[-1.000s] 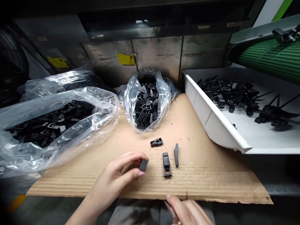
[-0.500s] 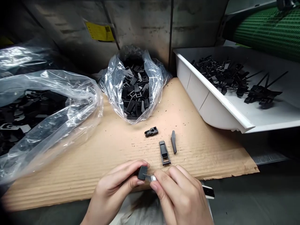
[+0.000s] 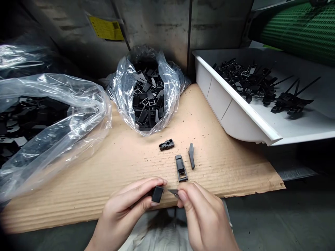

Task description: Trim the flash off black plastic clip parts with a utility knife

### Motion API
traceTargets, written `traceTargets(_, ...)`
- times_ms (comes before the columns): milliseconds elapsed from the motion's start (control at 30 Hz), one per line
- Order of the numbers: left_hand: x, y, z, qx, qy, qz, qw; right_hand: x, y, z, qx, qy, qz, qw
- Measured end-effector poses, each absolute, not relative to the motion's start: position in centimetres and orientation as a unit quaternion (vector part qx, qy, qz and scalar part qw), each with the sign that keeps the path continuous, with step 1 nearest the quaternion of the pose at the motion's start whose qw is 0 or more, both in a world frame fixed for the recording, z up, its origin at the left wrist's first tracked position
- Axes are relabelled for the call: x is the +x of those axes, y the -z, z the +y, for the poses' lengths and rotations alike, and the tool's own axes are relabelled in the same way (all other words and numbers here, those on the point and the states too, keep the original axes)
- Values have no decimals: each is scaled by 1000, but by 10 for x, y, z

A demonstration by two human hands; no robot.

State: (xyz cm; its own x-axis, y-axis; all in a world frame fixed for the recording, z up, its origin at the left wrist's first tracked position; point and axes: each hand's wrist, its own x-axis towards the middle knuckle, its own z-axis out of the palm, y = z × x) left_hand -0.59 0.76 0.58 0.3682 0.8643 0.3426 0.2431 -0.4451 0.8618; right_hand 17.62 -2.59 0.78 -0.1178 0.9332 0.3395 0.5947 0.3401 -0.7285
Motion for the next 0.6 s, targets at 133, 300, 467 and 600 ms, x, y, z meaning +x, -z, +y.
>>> traceTargets(133,-5,-2,7,747,-423,366,359,164,-4,-21,-520,-220,-728,390)
traceTargets(300,-4,-2,7,747,-439,361,346,166,1,-19,-513,-225,-736,381)
traceTargets(467,-2,-1,7,737,-449,378,334,160,1,-26,-500,-248,-746,363)
traceTargets(600,-1,1,8,721,-452,409,331,155,-1,-32,-468,-283,-756,359)
